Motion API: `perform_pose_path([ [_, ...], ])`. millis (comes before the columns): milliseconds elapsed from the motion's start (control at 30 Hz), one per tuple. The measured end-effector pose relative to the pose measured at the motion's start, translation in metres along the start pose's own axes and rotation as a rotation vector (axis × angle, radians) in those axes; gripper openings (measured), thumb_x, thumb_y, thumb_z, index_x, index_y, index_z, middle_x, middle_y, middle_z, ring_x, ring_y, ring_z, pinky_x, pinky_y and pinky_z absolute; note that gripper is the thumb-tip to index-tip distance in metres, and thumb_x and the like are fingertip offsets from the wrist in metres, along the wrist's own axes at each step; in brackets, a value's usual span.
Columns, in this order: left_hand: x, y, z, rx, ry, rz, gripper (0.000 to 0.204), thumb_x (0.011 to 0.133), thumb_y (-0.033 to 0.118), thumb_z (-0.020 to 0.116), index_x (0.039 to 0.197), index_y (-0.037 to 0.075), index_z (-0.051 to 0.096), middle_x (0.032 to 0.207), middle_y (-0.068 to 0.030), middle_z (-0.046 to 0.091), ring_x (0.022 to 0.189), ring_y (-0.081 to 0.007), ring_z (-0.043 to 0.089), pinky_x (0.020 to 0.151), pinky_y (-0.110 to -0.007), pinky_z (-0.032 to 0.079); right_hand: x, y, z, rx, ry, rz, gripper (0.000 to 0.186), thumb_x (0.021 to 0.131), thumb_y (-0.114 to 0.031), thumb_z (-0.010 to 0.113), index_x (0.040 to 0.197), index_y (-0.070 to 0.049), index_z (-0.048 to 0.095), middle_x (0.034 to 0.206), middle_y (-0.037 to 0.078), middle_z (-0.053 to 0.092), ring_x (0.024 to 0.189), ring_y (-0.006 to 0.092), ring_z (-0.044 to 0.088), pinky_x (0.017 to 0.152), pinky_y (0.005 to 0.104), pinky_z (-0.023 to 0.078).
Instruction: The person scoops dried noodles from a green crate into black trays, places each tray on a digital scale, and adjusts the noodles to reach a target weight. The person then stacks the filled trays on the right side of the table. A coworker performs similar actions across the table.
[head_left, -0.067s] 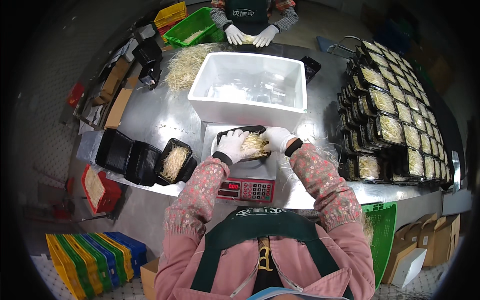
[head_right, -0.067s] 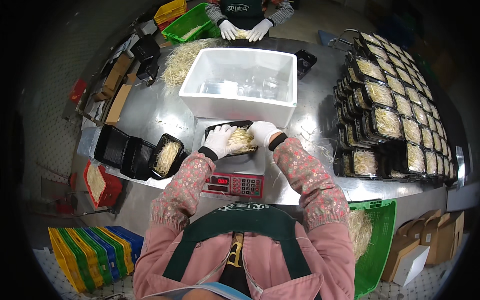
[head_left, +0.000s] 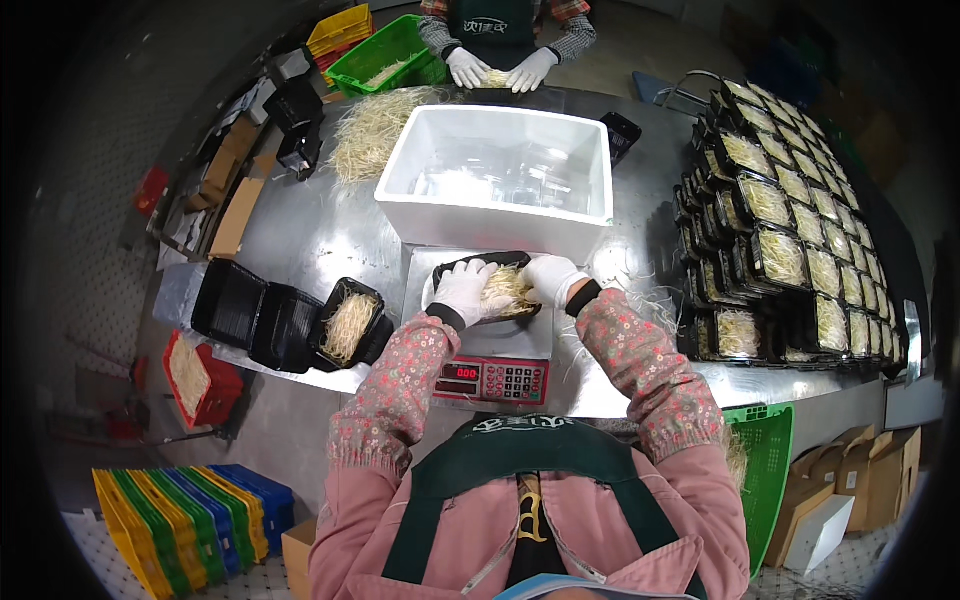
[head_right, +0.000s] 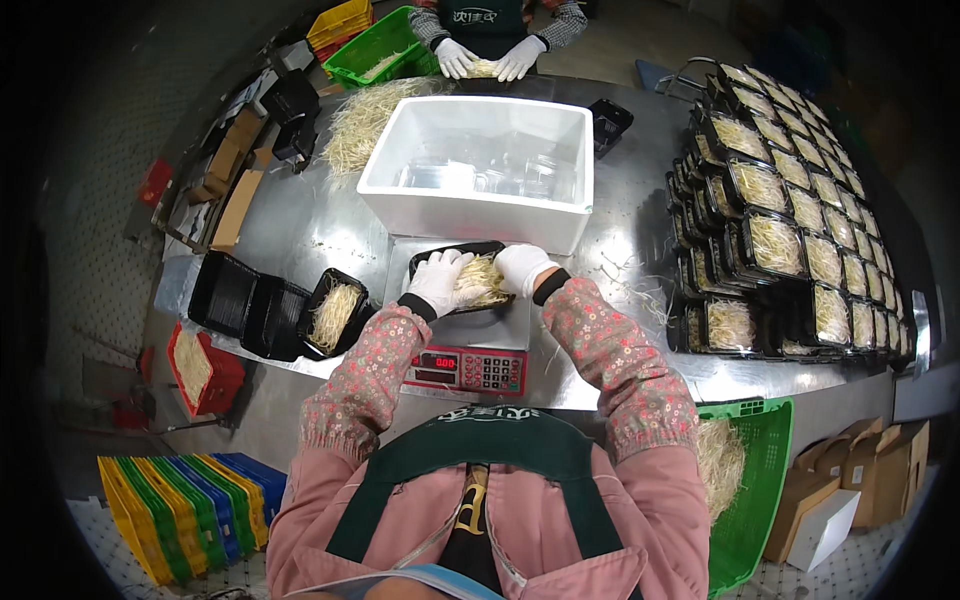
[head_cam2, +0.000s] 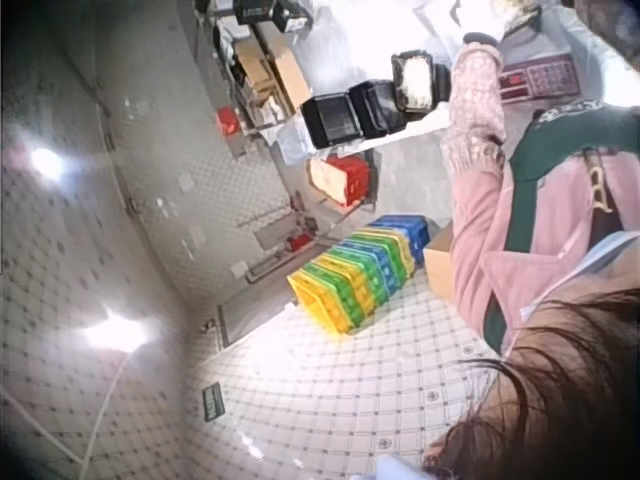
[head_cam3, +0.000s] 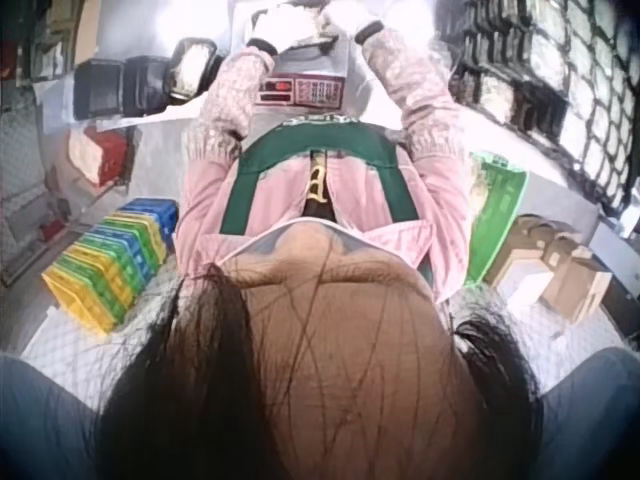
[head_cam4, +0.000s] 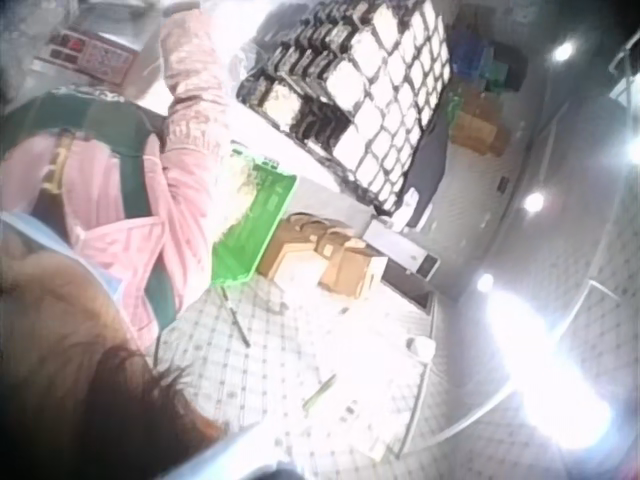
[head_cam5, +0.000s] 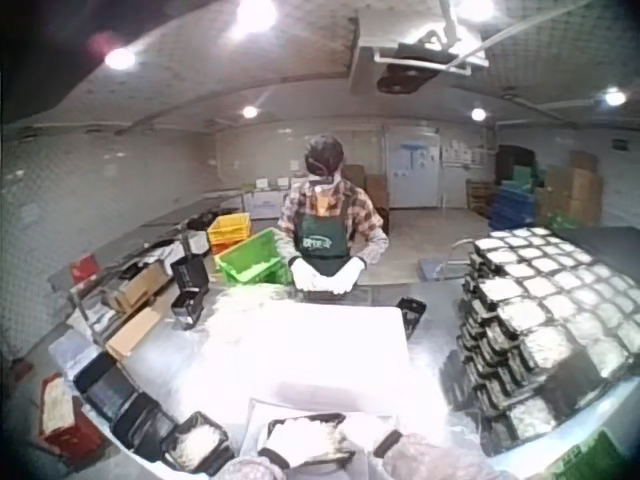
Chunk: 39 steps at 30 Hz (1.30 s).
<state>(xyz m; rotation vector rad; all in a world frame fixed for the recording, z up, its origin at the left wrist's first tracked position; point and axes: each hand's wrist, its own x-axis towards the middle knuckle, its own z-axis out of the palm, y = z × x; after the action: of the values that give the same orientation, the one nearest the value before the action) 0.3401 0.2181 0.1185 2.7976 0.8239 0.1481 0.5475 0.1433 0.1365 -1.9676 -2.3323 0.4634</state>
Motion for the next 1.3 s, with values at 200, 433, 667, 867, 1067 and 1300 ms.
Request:
perform_pose_path([
  [200, -0.006, 0.002, 0.004, -0.014, 0.038, -0.01, 0.077, 0.083, 0.061, 0.059, 0.137, 0.007, 0.049, 0.12, -0.0137, 0.054, 0.112, -0.033, 0.051, 0.092, -0.047, 0.043, -0.021, 0.024, -0.026, 0.149, 0.208, 0.056, 0.014, 0.078, -0.022, 0.068, 0.082, -0.009, 0.074, 0.08, 0.017, 0.069, 0.081, 0.0369, 0.067, 0.073, 0.0432, 0.053],
  [433, -0.022, 0.013, -0.025, -0.304, 0.179, -0.111, 0.093, 0.069, 0.038, 0.081, 0.144, 0.003, 0.038, 0.132, -0.0203, 0.053, 0.119, -0.0365, 0.052, 0.102, -0.042, 0.041, -0.037, -0.009, -0.116, 0.916, 0.253, 0.085, 0.014, 0.09, -0.01, 0.068, 0.097, 0.002, 0.07, 0.078, 0.005, 0.068, 0.069, 0.0089, 0.063, 0.062, 0.0229, 0.052],
  [667, -0.074, -0.025, -0.019, -0.919, 0.371, -0.321, 0.079, 0.077, -0.002, 0.062, 0.148, 0.002, 0.029, 0.142, -0.0222, 0.045, 0.133, -0.0314, 0.044, 0.11, -0.039, 0.036, 0.013, -0.034, -0.018, 0.52, 0.323, -0.055, 0.026, 0.082, -0.013, 0.07, 0.107, -0.006, 0.07, 0.097, 0.014, 0.069, 0.091, 0.0298, 0.067, 0.085, 0.0355, 0.052],
  [867, -0.124, -0.048, 0.03, -0.94, 0.491, -0.506, 0.073, 0.091, 0.012, 0.061, 0.15, -0.003, 0.021, 0.154, -0.022, 0.028, 0.143, -0.0313, 0.029, 0.116, -0.04, 0.024, -0.009, -0.006, -0.003, 0.592, 0.473, -0.063, 0.033, 0.082, -0.009, 0.064, 0.114, -0.002, 0.066, 0.109, 0.016, 0.065, 0.103, 0.0323, 0.062, 0.094, 0.0373, 0.048],
  [1067, -0.04, 0.004, 0.02, -0.123, 0.347, -0.194, 0.057, 0.094, 0.024, 0.05, 0.144, 0.0, 0.036, 0.142, -0.0227, 0.044, 0.132, -0.0357, 0.042, 0.113, -0.044, 0.029, 0.02, -0.049, 0.048, 0.227, 0.516, -0.114, 0.034, 0.091, -0.023, 0.053, 0.12, -0.005, 0.058, 0.121, 0.016, 0.058, 0.112, 0.0364, 0.054, 0.099, 0.0463, 0.042],
  [1300, -0.008, -0.013, 0.021, 0.001, 0.198, -0.124, 0.045, 0.09, 0.022, 0.049, 0.131, 0.004, 0.051, 0.123, -0.0135, 0.058, 0.113, -0.0298, 0.055, 0.096, -0.043, 0.044, 0.04, -0.044, 0.06, 0.352, 0.347, 0.035, 0.039, 0.092, -0.019, 0.052, 0.127, -0.002, 0.054, 0.125, 0.021, 0.055, 0.11, 0.0425, 0.051, 0.098, 0.0458, 0.042],
])
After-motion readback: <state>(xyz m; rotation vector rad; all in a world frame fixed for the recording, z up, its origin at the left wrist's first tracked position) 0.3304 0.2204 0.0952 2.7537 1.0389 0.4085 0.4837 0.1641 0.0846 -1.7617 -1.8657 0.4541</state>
